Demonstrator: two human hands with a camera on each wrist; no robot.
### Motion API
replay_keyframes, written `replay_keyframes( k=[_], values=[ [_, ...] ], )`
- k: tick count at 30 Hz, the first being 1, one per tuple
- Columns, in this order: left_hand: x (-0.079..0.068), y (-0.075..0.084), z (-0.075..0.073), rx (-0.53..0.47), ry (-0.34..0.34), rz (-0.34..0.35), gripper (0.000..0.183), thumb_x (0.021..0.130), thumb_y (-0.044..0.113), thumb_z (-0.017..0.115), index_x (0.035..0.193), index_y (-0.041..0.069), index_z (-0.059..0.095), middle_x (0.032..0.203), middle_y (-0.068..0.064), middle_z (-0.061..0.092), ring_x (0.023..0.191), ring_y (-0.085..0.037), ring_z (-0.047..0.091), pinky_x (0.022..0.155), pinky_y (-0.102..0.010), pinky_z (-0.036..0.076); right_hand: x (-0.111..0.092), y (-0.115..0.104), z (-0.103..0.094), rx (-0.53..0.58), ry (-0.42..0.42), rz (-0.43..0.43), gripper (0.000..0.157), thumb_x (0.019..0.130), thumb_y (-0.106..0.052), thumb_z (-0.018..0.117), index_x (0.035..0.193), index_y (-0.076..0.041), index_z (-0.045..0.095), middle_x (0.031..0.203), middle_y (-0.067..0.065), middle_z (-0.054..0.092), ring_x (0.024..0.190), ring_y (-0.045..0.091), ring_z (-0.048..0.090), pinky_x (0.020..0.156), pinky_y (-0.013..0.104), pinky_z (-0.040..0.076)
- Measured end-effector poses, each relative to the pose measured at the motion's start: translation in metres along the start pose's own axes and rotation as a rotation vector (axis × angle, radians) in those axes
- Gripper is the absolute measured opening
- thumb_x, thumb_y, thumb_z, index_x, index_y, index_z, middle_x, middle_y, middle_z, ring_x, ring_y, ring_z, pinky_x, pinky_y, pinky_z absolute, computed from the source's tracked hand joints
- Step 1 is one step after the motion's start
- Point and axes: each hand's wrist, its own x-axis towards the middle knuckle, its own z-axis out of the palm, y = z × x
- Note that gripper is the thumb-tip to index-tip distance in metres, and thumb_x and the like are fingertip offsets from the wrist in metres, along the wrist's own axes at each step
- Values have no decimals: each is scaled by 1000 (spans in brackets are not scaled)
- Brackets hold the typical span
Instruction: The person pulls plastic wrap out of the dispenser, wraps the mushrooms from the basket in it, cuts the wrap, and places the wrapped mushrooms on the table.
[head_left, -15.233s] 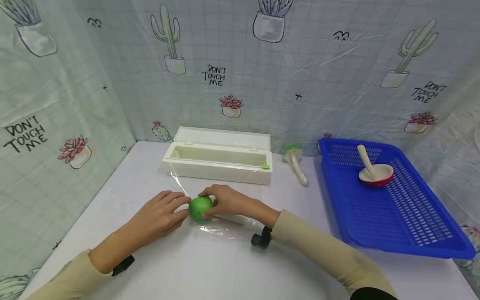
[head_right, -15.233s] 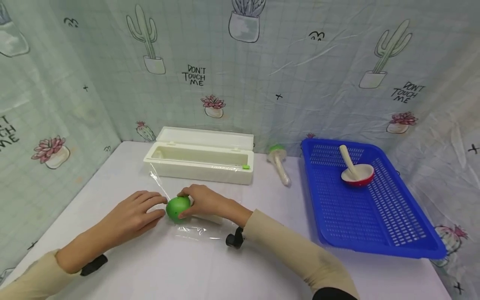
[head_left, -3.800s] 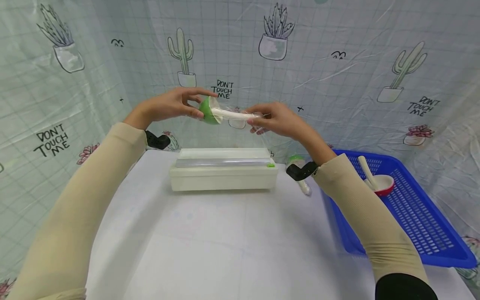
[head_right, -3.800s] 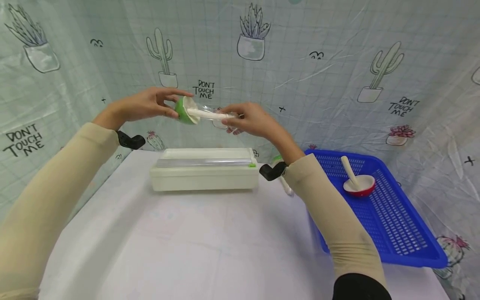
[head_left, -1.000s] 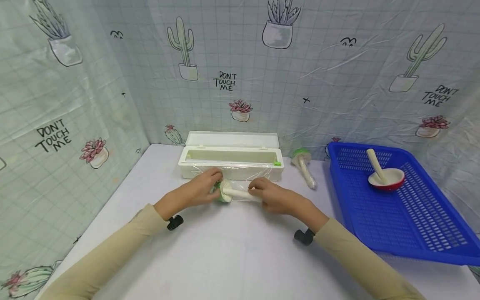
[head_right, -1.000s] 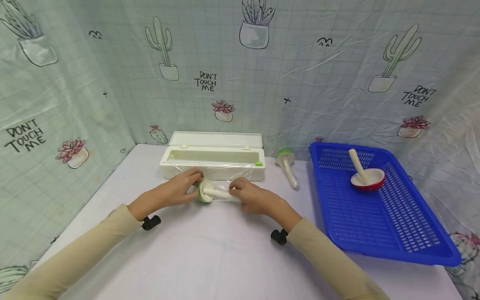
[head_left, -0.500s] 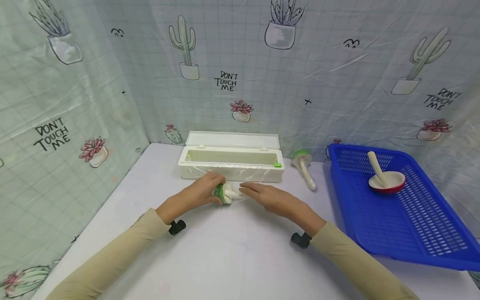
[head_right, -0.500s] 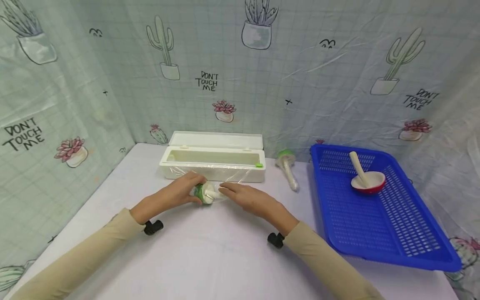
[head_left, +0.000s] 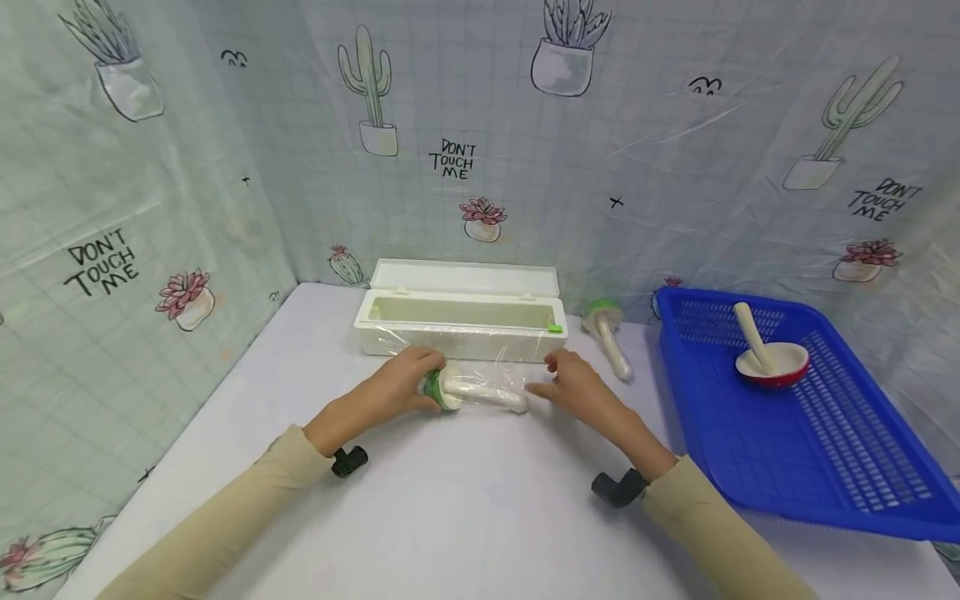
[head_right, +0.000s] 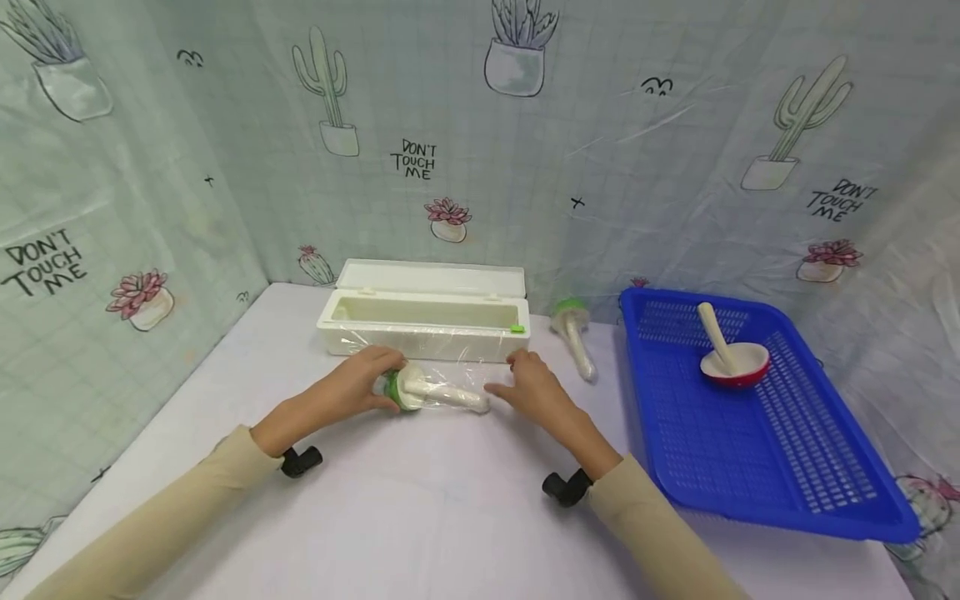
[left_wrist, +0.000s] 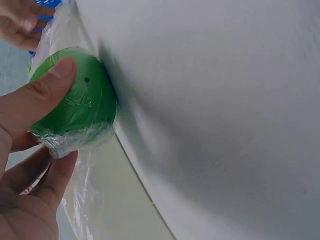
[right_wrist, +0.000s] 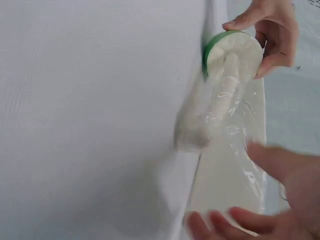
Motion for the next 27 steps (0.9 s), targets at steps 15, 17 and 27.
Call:
replay_keyframes(
  k=[15,17,27],
  values=[
    [-1,1,0,-95,5,-73,53,79,24,88,119,0,64,112,-9,68,102,-24,62,90,-41,53,10,-9,20,-178,-105,-308,37,93,0,72,128,7,64,114,17,72,102,27,69,83,38,58],
    [-3,1,-1,-143,-1,-89,57,84,25,84,128,-3,61,120,-13,68,107,-26,63,93,-42,53,9,-7,17,-163,-71,-329,28,94,0,69,121,5,69,110,16,73,99,27,70,81,38,58],
    [2,-11,-8,-451,22,-238,51,104,35,60,144,9,43,118,-13,70,104,-29,65,84,-43,53,16,-4,12,132,-124,-190,34,104,-14,60,132,3,52,107,14,73,89,21,69,72,30,53]
  ],
)
